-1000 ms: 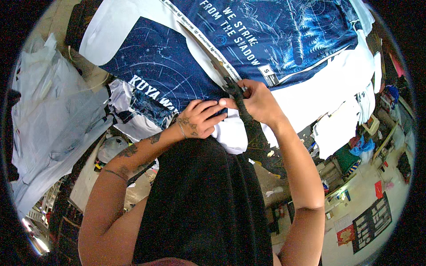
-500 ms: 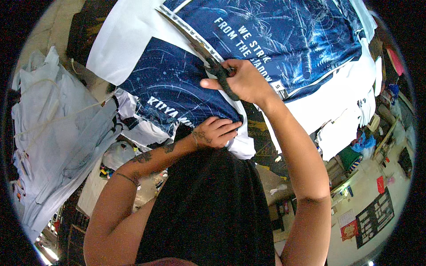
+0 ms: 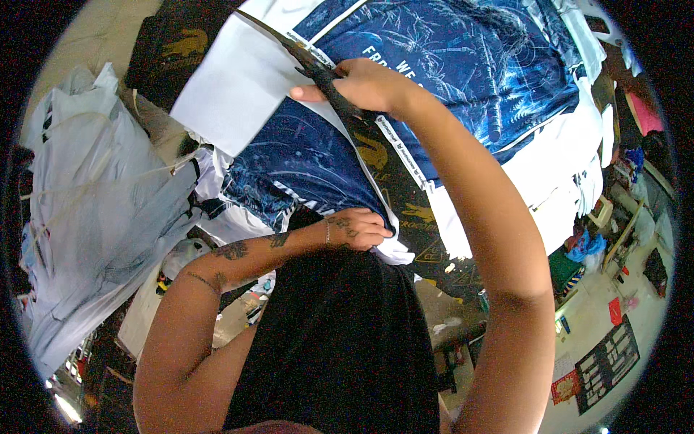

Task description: The person repeatedly cuts the side seams of printed t-shirts using shears, then writes on a clipboard. The person handles multiple t-shirts one at a time, cutting along the side seams and stacking the cut pieces.

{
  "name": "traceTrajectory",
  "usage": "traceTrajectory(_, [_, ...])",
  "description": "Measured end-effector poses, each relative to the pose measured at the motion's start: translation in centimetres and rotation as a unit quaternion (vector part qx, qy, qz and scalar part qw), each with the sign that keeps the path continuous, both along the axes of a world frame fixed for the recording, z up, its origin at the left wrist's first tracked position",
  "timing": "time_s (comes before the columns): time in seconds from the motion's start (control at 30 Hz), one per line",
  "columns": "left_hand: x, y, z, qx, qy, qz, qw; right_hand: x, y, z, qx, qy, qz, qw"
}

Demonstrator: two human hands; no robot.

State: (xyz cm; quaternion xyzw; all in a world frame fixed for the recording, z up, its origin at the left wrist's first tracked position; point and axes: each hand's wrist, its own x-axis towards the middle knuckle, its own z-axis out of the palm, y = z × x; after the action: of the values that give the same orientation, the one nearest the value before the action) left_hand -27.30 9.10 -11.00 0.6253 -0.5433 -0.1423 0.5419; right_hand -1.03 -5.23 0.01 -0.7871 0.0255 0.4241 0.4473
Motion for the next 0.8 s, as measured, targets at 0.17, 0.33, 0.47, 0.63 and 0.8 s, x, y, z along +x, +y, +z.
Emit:
traceTrajectory(0.17, [-1.8,-5.6,-0.3,0.079,0.175,-0.137,0.972,0.4,1.7,1.0,-0.086,-0.053,0.013,0.995])
traceTrajectory(0.33, [2.2,-10.6,6.7,0.153,0.301,-0.287,0.896,-8.0,-3.3,6.4,-0.026,-0.090,0.000,0.996])
traceTrajectory(0.47, [11.8,-8.9,10.2,0.280,-0.062,0.118,0.951,-22.7,-11.3,12.3,-0.035,-0.104,-0.138,0.984])
traceTrajectory(0.63, [17.5,-8.5,11.4,0.576,-0.090,-0.024,0.812,-41.0,-16.3,12.8,-0.109,-0.111,-0.397,0.905])
traceTrajectory(0.8, [17.8,-15.9,11.4,0.387,0.103,-0.152,0.904,-53.0,-17.3,7.3,-0.096,-0.139,-0.603,0.780])
